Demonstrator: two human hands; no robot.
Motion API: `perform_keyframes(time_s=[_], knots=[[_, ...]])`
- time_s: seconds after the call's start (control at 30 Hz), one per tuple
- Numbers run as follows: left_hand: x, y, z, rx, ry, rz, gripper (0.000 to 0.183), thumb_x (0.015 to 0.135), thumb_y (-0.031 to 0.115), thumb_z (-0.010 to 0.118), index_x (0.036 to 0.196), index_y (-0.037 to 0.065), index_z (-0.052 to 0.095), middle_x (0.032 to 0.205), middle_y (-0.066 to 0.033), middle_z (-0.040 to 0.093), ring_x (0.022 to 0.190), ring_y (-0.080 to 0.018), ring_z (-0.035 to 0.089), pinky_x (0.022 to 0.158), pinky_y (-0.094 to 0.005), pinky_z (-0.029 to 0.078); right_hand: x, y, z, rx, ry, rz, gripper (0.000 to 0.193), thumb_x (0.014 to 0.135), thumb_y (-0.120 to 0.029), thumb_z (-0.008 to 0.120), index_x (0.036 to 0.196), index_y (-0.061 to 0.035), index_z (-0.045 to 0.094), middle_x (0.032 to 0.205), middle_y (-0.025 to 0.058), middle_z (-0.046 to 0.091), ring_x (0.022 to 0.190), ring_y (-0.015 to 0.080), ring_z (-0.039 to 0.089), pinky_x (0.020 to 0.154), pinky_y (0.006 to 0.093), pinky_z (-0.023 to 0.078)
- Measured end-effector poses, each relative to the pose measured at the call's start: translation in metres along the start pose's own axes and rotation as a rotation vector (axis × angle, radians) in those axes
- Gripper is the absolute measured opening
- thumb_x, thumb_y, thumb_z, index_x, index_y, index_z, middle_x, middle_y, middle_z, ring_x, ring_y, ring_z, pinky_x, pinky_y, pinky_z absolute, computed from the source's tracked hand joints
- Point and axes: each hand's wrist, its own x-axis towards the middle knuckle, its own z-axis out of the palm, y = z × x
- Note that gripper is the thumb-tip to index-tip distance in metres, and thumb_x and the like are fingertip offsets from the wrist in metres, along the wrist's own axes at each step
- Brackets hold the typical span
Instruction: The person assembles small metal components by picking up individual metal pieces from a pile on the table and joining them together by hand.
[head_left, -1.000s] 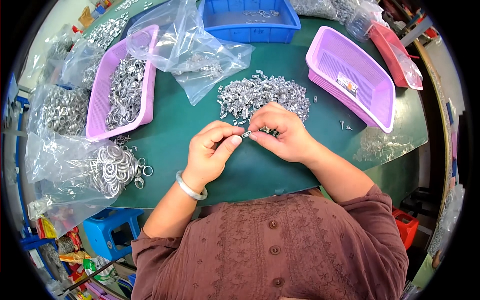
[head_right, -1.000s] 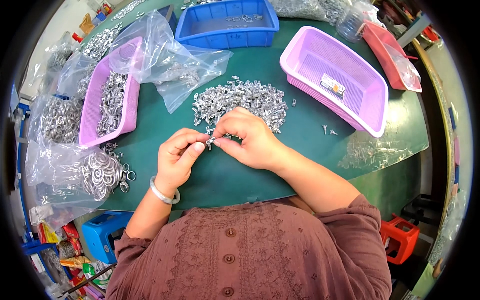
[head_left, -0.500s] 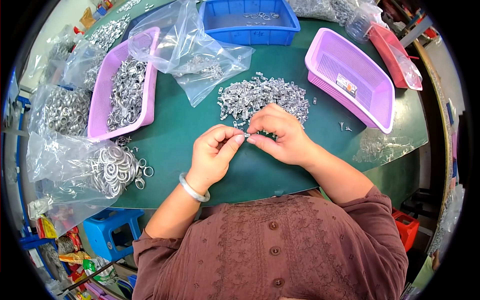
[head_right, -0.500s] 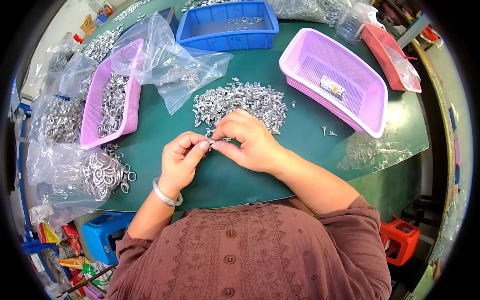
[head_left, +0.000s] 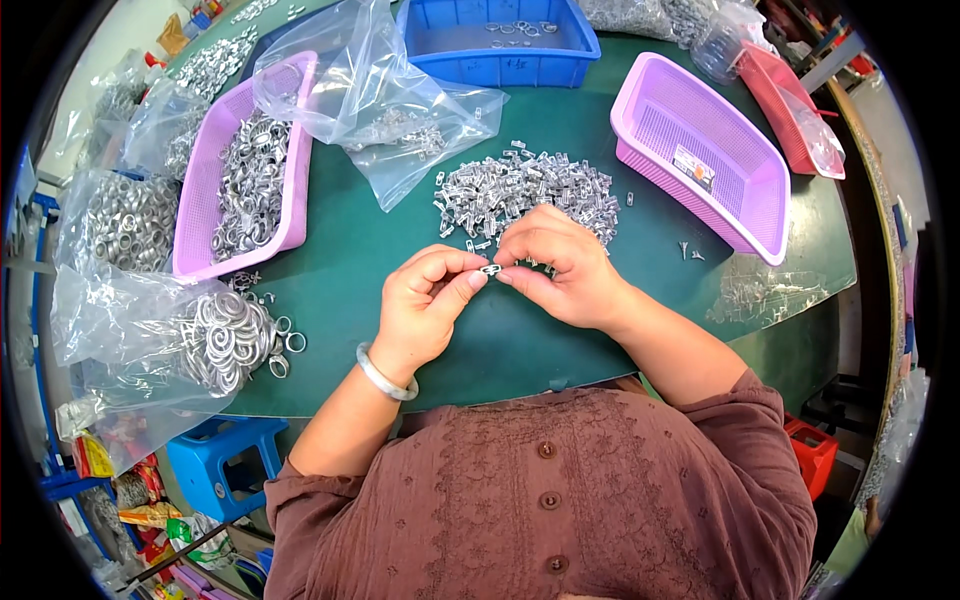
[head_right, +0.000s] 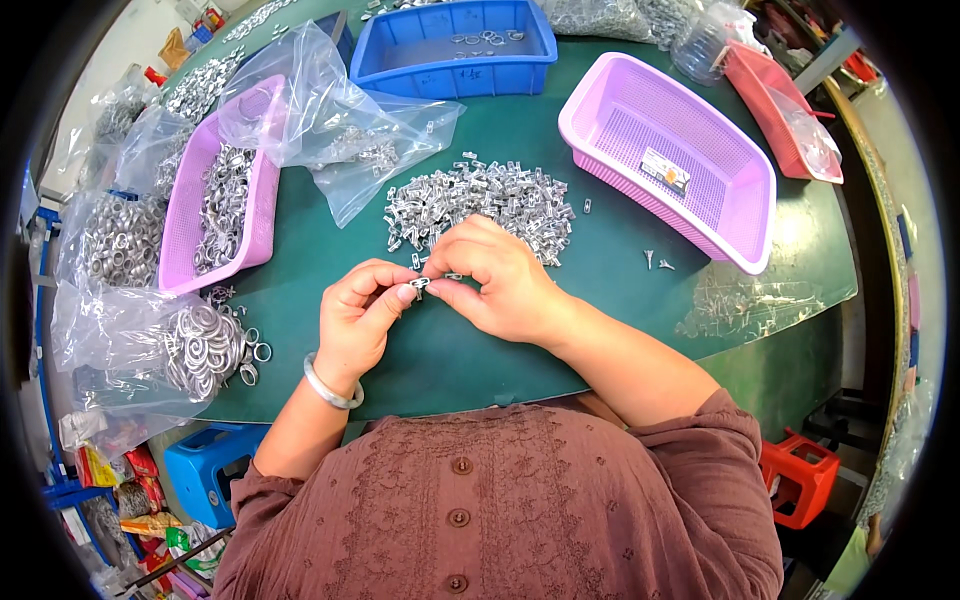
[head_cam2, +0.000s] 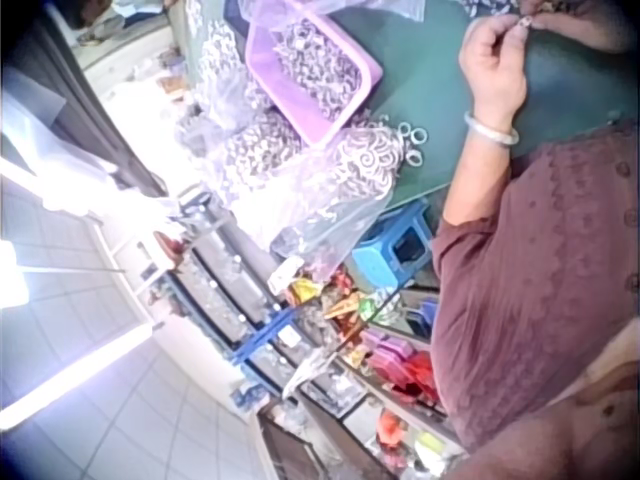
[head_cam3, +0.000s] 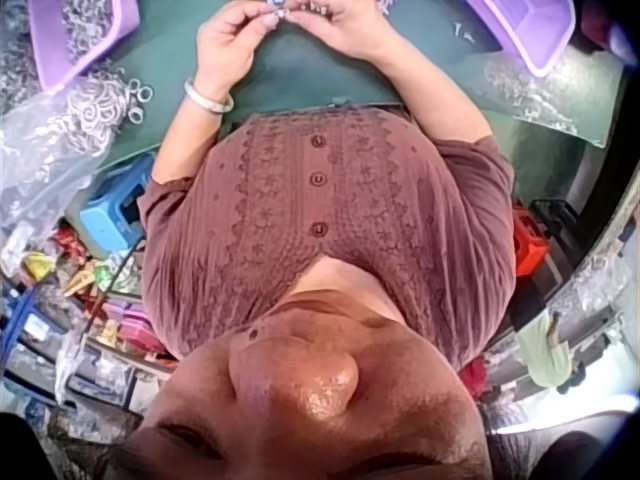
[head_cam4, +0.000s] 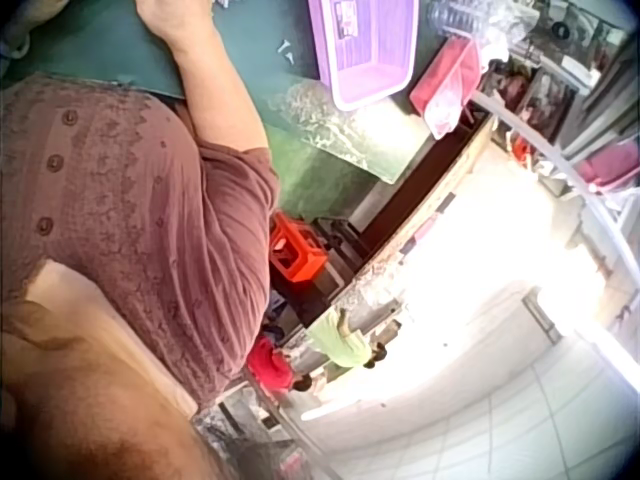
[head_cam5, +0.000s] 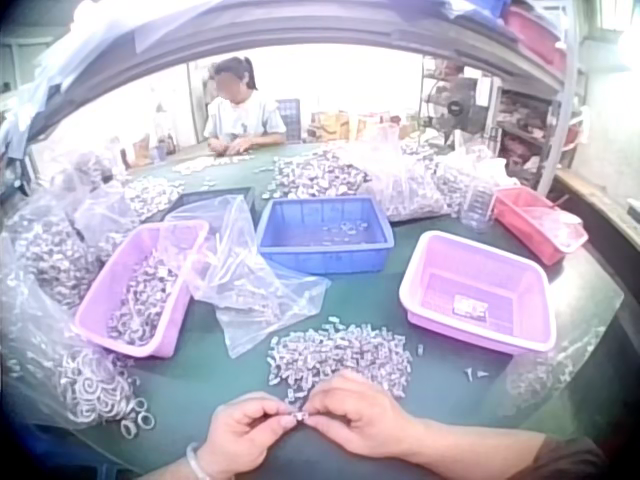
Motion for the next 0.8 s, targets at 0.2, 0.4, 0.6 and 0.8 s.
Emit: perform_keyframes(time_s=[0.2,0.4,0.6,0.8], knots=[[0.001,0.0,-0.004,-0.062,0.0,-0.119,0.009,0.079,0.0,0.058,0.088,-0.001,0.06,0.082,-0.0049,0.058,0.072,-0.0094,0.054,0.064,-0.0199,0.044,0.002,0.006,-0.005,-0.17,0.019,-0.025,0.013,0.065,-0.003,0.065,0.075,-0.0063,0.057,0.079,0.0037,0.055,0.078,0.0235,0.051,0.072,0.0336,0.04],[0.005,0.0,-0.012,-0.538,0.047,-0.345,0.009,0.083,0.003,0.051,0.092,0.001,0.053,0.093,-0.0109,0.059,0.079,-0.0163,0.059,0.068,-0.0245,0.048,0.0,0.001,-0.005,-0.418,-0.139,-0.033,0.014,0.064,-0.006,0.065,0.076,-0.0068,0.059,0.09,0.0039,0.053,0.089,0.0243,0.047,0.08,0.0372,0.035],[0.006,-0.004,-0.019,-0.756,-0.016,-0.339,0.015,0.08,-0.001,0.046,0.093,0.001,0.051,0.097,-0.0131,0.057,0.085,-0.0198,0.058,0.074,-0.0282,0.048,0.0,0.0,-0.001,-0.567,-0.206,-0.027,0.014,0.063,-0.009,0.065,0.076,-0.0073,0.06,0.099,0.0063,0.051,0.098,0.0273,0.044,0.085,0.0399,0.033],[0.005,0.0,-0.015,-0.642,-0.037,-0.412,0.018,0.08,0.002,0.048,0.097,0.002,0.052,0.089,-0.0079,0.057,0.072,-0.0133,0.054,0.062,-0.0232,0.042,0.0,0.002,0.001,-0.571,-0.191,-0.03,0.01,0.065,-0.009,0.063,0.075,-0.0071,0.06,0.102,0.0067,0.051,0.099,0.0281,0.044,0.085,0.0407,0.034]])
